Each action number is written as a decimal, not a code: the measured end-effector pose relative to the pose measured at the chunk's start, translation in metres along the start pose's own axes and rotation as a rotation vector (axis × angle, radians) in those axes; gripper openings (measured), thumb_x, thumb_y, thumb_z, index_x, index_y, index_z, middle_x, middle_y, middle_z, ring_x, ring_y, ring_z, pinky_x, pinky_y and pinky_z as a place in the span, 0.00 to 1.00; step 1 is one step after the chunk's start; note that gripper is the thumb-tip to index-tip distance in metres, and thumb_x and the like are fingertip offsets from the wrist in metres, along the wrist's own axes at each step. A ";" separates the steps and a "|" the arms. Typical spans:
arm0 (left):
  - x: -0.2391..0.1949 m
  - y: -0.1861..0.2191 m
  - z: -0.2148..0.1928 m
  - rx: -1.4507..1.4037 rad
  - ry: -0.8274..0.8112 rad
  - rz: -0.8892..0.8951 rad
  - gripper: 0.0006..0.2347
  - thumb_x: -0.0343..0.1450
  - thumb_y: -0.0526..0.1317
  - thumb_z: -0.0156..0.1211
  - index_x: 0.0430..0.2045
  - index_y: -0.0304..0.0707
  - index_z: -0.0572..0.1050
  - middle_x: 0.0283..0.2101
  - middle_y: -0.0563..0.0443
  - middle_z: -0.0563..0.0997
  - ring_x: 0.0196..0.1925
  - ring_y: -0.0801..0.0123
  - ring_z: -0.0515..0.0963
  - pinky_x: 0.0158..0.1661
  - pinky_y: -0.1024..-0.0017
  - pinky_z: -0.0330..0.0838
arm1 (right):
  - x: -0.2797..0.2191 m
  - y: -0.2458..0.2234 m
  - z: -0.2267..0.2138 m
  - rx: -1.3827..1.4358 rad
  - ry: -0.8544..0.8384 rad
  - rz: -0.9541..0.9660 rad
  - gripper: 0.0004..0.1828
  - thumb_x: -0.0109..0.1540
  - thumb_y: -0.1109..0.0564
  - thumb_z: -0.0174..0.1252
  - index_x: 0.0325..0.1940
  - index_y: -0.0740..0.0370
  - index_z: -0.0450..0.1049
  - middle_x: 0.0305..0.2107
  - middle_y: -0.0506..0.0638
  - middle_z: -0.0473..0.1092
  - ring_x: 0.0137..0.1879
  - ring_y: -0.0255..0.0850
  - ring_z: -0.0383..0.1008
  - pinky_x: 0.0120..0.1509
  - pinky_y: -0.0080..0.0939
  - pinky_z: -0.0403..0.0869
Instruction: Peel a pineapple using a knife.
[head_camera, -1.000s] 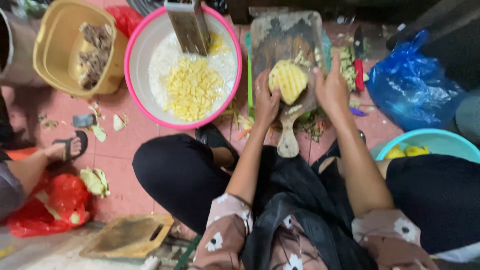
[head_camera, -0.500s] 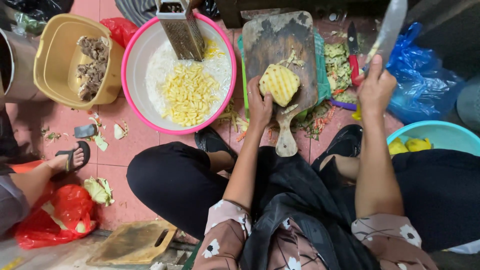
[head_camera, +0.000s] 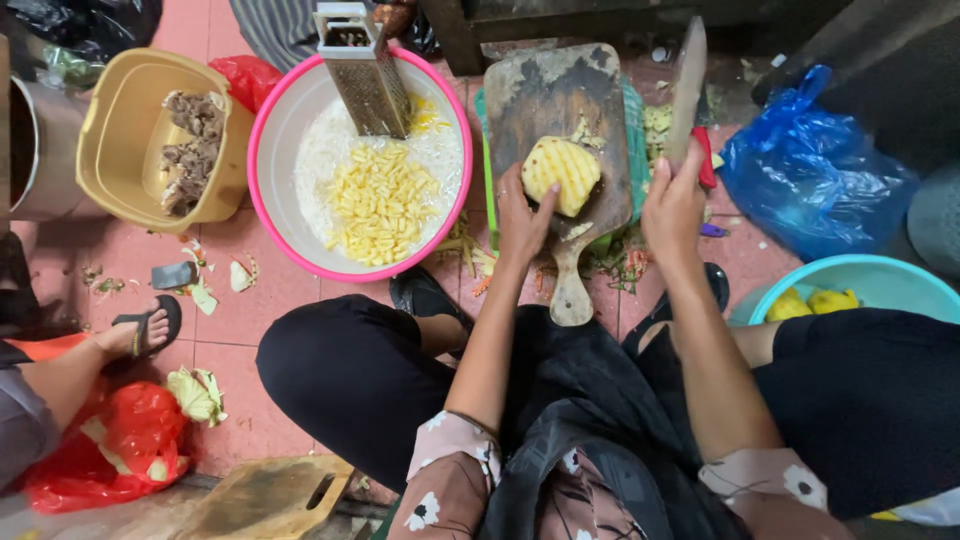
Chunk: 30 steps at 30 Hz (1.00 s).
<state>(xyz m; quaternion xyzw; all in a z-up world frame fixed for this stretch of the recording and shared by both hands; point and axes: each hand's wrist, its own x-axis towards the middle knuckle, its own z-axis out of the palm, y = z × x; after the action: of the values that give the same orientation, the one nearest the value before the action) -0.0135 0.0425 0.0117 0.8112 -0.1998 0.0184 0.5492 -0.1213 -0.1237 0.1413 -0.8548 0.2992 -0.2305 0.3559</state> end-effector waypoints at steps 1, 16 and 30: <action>0.003 0.005 -0.001 0.001 -0.007 -0.010 0.29 0.71 0.53 0.62 0.61 0.33 0.62 0.56 0.33 0.69 0.62 0.41 0.71 0.64 0.50 0.64 | 0.008 0.013 0.002 -0.004 -0.007 0.010 0.25 0.74 0.55 0.43 0.74 0.59 0.50 0.44 0.85 0.70 0.52 0.78 0.72 0.56 0.70 0.69; 0.023 0.013 0.019 -0.166 -0.138 -0.292 0.28 0.79 0.57 0.43 0.68 0.34 0.62 0.63 0.22 0.66 0.71 0.33 0.63 0.72 0.48 0.50 | 0.066 0.093 0.104 0.551 -0.297 0.381 0.30 0.66 0.30 0.65 0.37 0.60 0.70 0.11 0.58 0.67 0.12 0.45 0.70 0.14 0.43 0.72; 0.031 0.108 0.012 -1.381 -0.037 -0.135 0.57 0.53 0.66 0.77 0.75 0.43 0.52 0.67 0.38 0.68 0.66 0.55 0.72 0.62 0.57 0.72 | 0.026 -0.061 0.005 1.121 -0.099 0.365 0.19 0.63 0.51 0.65 0.52 0.66 0.76 0.31 0.53 0.73 0.24 0.33 0.75 0.25 0.33 0.79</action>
<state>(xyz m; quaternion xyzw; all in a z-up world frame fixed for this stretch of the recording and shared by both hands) -0.0242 -0.0122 0.1104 0.2869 -0.1241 -0.1611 0.9361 -0.0784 -0.1041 0.1885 -0.4806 0.2571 -0.2482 0.8008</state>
